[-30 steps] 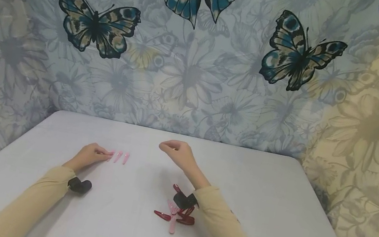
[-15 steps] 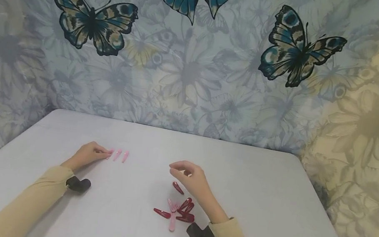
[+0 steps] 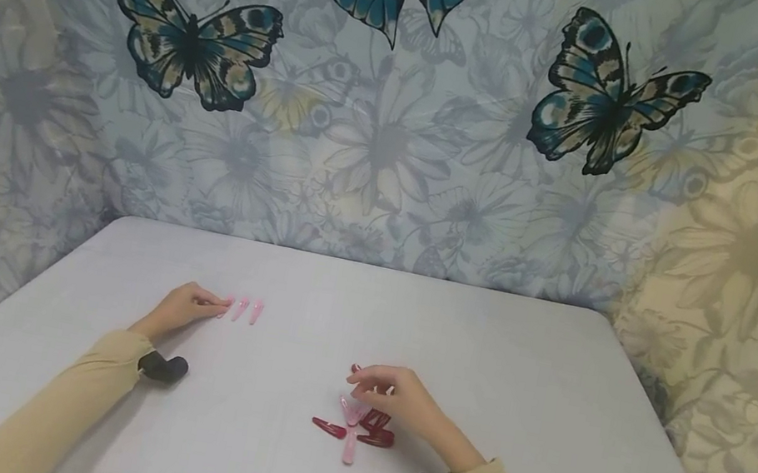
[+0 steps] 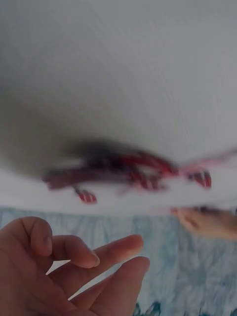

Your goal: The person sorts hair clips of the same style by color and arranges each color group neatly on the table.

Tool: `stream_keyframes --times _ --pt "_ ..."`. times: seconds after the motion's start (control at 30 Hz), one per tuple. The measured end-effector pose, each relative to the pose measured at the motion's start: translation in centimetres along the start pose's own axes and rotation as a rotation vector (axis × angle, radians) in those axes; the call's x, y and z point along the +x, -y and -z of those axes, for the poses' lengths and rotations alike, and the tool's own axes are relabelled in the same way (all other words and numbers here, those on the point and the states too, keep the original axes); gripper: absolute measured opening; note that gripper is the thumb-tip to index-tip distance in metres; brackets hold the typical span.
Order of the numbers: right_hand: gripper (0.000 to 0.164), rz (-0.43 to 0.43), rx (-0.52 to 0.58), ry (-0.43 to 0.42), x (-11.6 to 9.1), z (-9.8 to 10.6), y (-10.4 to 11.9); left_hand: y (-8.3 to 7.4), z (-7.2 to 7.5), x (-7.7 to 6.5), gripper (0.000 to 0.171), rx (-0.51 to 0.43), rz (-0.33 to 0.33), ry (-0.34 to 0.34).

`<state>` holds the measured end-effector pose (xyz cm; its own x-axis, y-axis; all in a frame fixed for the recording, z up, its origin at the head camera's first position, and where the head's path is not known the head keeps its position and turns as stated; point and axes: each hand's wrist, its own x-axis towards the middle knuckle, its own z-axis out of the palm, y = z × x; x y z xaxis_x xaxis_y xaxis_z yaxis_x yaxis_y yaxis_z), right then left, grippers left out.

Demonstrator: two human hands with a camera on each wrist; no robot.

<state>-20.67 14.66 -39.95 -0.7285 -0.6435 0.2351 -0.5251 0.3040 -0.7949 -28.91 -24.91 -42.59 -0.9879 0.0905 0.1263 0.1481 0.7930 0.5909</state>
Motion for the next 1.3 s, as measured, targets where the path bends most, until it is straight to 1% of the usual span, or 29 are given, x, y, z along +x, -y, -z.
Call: stream_keyframes --times 0.1,0.2,0.27,0.37,0.47,0.67,0.77,0.87,1.0,1.17,1.3 --pt "0.02 -0.034 -0.034 0.042 -0.3 0.0 -0.6 -0.1 -0.1 0.0 0.021 0.009 -0.004 -0.001" --pt "0.019 -0.048 -0.067 0.086 -0.3 -0.1 -0.8 -0.1 -0.1 0.0 0.021 0.015 0.0 -0.006" --pt "0.019 -0.04 -0.085 0.115 -0.2 -0.3 -0.9 0.0 -0.1 0.0 0.021 0.013 -0.004 -0.005" --pt "0.018 -0.006 -0.112 0.141 -0.1 -0.6 -1.0 0.1 -0.2 0.0 0.021 0.004 -0.016 -0.006" --pt "0.017 0.01 -0.135 0.146 0.1 -0.8 -1.0 0.3 -0.3 -0.1 0.021 0.0 -0.017 -0.01" --pt "0.018 -0.011 -0.172 0.149 0.2 -1.2 -0.8 0.4 -0.4 -0.1 0.021 0.006 -0.01 -0.024" --pt "0.019 0.002 -0.221 0.151 0.3 -1.3 -0.6 0.5 -0.4 -0.1 0.021 0.009 -0.021 -0.024" --pt "0.019 -0.012 -0.264 0.155 0.4 -1.5 -0.4 0.7 -0.4 0.0 0.021 0.015 -0.043 -0.022" --pt "0.019 -0.019 -0.318 0.168 0.7 -1.9 0.0 0.5 -0.1 -0.2 0.02 0.018 -0.05 -0.025" --pt "0.02 0.016 -0.424 0.177 0.9 -2.0 0.3 0.2 0.0 -0.4 0.021 -0.005 -0.031 -0.018" --pt "0.023 0.039 -0.473 0.169 0.9 -2.1 0.6 0.3 -0.2 -0.4 0.022 -0.01 -0.02 -0.012"
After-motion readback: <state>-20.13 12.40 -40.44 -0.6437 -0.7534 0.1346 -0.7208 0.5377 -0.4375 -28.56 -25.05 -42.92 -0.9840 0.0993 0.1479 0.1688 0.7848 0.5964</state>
